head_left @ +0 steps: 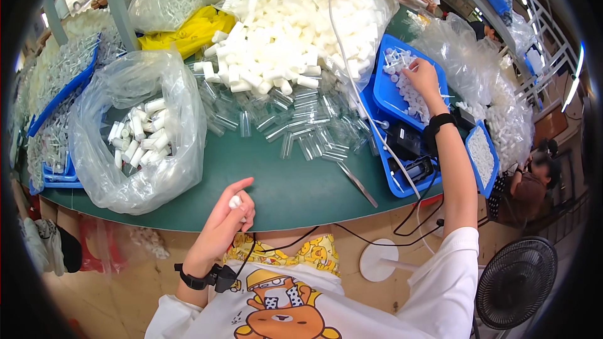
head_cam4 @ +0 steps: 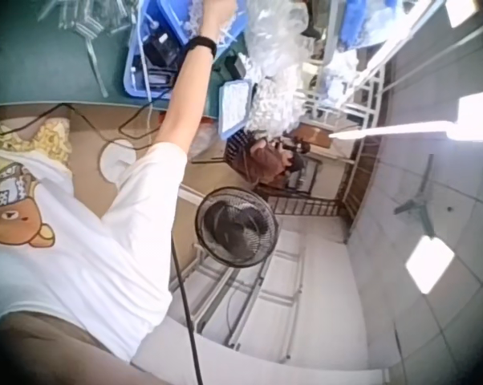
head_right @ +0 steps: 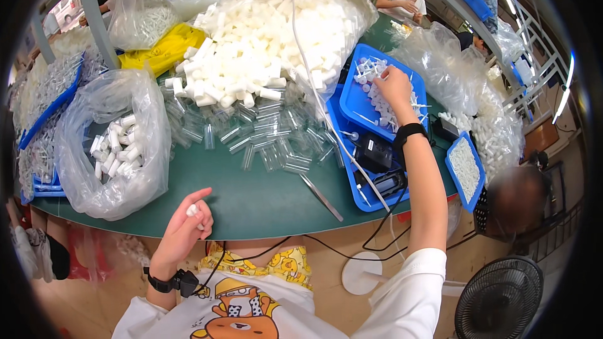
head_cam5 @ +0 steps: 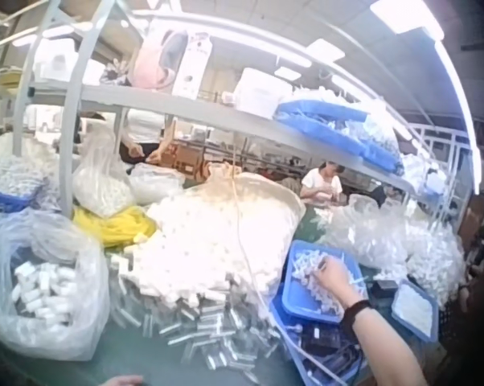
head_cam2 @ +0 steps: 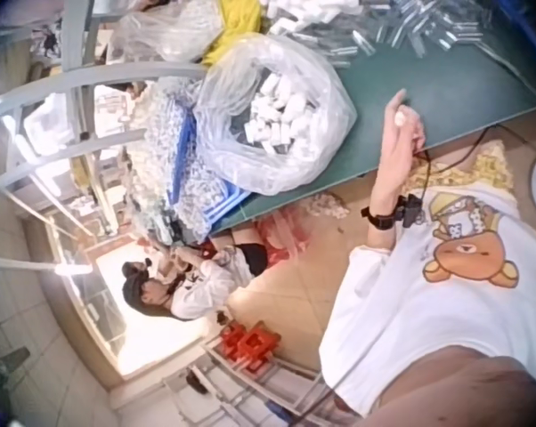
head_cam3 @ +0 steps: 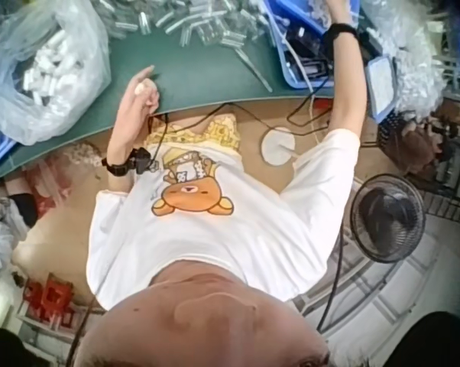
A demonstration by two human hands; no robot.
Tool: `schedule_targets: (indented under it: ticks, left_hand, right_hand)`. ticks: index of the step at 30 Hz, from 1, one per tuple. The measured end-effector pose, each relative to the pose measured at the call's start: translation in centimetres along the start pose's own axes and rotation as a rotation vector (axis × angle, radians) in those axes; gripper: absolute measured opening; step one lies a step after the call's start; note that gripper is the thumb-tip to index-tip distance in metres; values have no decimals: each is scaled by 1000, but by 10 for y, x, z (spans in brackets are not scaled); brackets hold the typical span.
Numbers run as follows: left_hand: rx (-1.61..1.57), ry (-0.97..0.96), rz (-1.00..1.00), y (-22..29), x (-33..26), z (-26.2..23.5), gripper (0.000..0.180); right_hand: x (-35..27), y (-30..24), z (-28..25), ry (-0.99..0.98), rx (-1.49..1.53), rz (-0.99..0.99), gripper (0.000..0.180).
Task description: The person assembles small white candles by hand. They insert a wick into a white cylindrical base, place the base into a clear plastic tube, and then cap the tube with a white lid. The process is repeated for multiple units.
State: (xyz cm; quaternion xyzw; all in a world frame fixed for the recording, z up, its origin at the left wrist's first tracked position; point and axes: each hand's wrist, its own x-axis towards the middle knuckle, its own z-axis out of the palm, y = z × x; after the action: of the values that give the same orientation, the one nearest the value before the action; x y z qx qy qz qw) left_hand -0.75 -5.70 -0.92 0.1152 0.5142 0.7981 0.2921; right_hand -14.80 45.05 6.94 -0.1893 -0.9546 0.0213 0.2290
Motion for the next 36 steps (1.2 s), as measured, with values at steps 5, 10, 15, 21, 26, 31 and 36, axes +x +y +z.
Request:
schedule_targets:
  ticks: [5, 10, 15, 21, 26, 31, 36]
  left_hand:
    - [-8, -67, 34, 0, 4, 2, 55]
    - [-79, -46, 87, 4, 13, 8, 56]
    - [-106, 19, 170, 2, 15, 11, 29]
    - [-62, 70, 184, 3, 27, 14, 17]
    - [40, 16, 178, 21, 25, 22, 27]
    - [-85, 4, 145, 27, 18, 31, 20]
    - [-92, -69, 103, 25, 17, 31, 10]
  right_hand:
    - [3, 9, 5, 107, 80, -8, 24]
    - [-2, 9, -6, 198, 255, -18, 24]
    - [-31, -36, -43, 168, 655, -36, 32]
    - [-131, -136, -89, -25, 994, -321, 30]
    - [-198, -183, -106, -226, 1063, -515, 35]
    - [-234, -199, -103, -361, 1223, -468, 34]
    - [-235, -204, -94, -393, 1098, -648, 26]
